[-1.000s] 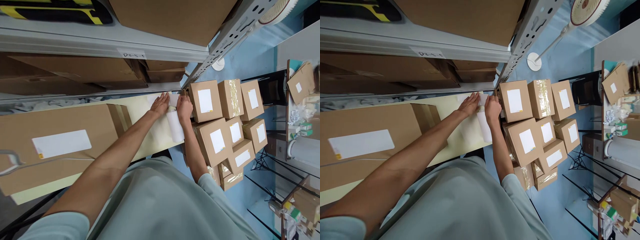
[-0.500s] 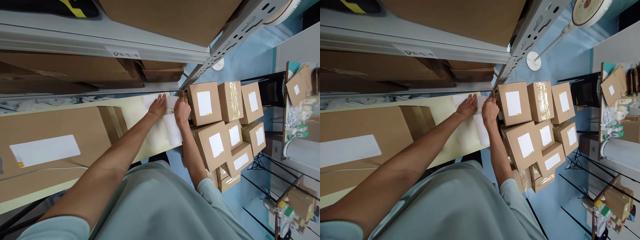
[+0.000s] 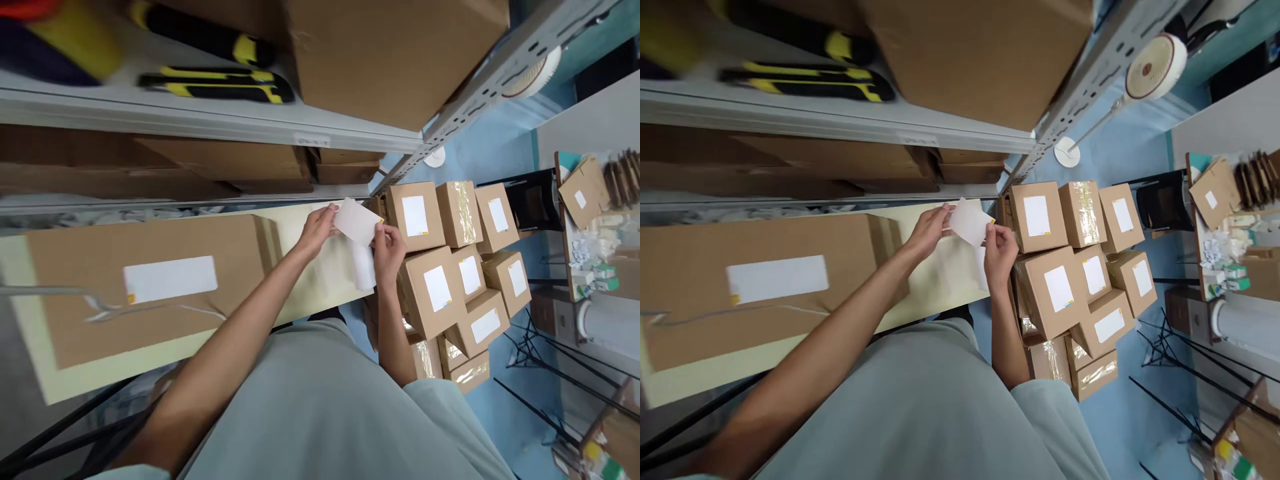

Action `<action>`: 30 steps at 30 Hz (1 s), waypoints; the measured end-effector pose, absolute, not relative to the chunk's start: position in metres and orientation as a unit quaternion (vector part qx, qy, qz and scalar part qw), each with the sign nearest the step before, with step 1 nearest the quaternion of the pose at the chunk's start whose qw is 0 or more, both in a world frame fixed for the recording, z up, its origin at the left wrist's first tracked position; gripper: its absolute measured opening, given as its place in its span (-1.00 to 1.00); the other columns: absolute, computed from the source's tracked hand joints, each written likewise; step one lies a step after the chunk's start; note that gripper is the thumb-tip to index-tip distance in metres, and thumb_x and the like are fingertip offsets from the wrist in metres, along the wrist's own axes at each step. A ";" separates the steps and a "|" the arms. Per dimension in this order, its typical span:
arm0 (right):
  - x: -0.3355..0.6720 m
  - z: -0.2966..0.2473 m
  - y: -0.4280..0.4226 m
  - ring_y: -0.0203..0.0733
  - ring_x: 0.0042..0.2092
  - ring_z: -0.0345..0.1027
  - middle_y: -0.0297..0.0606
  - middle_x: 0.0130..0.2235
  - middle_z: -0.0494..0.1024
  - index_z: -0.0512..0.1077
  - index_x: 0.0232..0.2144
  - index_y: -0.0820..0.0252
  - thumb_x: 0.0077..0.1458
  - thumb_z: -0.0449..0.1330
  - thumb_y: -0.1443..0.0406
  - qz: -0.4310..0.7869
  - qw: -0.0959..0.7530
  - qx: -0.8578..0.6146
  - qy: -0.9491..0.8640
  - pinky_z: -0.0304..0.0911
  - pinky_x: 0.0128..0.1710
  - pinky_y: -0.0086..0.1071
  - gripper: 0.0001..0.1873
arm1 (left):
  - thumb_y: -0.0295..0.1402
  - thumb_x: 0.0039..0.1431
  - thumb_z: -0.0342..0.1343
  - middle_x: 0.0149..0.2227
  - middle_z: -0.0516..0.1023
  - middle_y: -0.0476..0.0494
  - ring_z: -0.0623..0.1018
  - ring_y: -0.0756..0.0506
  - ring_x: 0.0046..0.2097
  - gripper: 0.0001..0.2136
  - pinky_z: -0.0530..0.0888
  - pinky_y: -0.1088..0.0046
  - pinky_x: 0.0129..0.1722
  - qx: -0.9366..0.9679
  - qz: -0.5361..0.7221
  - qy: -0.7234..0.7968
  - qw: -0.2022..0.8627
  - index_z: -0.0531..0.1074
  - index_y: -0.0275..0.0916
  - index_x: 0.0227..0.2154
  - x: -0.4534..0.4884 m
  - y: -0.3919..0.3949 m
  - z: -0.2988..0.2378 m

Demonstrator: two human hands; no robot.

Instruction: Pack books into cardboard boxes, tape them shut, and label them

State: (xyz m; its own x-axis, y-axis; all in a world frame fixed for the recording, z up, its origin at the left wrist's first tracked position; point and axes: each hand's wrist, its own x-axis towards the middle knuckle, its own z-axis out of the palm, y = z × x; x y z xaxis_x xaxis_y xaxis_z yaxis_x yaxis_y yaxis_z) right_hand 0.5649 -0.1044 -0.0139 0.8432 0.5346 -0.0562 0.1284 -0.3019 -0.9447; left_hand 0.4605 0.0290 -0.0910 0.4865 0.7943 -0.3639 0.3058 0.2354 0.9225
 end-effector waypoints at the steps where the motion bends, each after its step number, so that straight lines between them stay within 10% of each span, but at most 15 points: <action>1: 0.554 -0.010 -0.108 -0.18 -0.28 0.52 -0.24 -0.31 0.61 0.50 -0.22 0.17 0.37 0.21 -0.17 0.199 0.570 -0.773 -0.197 0.48 -0.28 -0.33 -0.48 | 0.16 0.48 0.01 -0.01 0.74 -0.39 0.73 -0.32 0.06 -0.39 0.74 0.07 0.02 0.544 0.211 0.462 0.668 0.61 -0.32 0.11 0.438 0.021 -0.071; 5: 0.500 0.007 -0.111 -0.23 -0.37 0.44 -0.32 -0.42 0.55 0.51 -0.30 0.16 0.24 0.32 -0.20 0.254 0.578 -0.745 -0.215 0.41 -0.35 -0.36 -0.46 | 0.20 0.09 0.43 -0.27 0.73 -0.23 0.70 -0.15 -0.31 -0.44 0.66 0.41 -0.40 0.458 0.279 0.476 0.697 0.65 -0.28 -0.22 0.335 -0.005 -0.006; 11: 0.407 0.041 -0.108 -0.22 -0.37 0.52 -0.30 -0.39 0.67 0.59 -0.37 0.14 0.05 0.49 -0.17 0.389 0.548 -0.679 -0.294 0.52 -0.29 -0.33 -0.49 | -0.04 -0.08 0.55 -0.59 0.56 -0.07 0.50 -0.02 -0.57 -0.63 0.48 0.50 -0.52 0.460 0.300 0.546 0.633 0.59 -0.22 -0.51 0.200 -0.013 0.035; 19: 0.280 0.058 -0.108 -0.16 -0.47 0.61 -0.27 -0.51 0.68 0.64 -0.40 0.19 -0.26 0.66 -0.16 0.606 0.381 -0.609 -0.341 0.56 -0.39 -0.35 -0.38 | 0.01 -0.05 0.48 -0.44 0.65 -0.10 0.57 -0.07 -0.40 -0.61 0.49 0.47 -0.44 0.388 0.448 0.565 0.574 0.63 -0.24 -0.42 0.078 -0.026 0.044; 30: 0.170 0.076 -0.114 -0.07 -0.35 0.70 -0.28 -0.44 0.69 0.55 -0.37 0.12 -0.06 0.57 -0.21 0.467 0.494 -0.650 -0.340 0.65 -0.28 -0.25 -0.41 | -0.01 0.03 0.47 -0.24 0.76 -0.30 0.66 -0.15 -0.36 -0.63 0.56 0.38 -0.49 0.400 0.415 0.472 0.668 0.68 -0.25 -0.32 -0.023 -0.087 0.057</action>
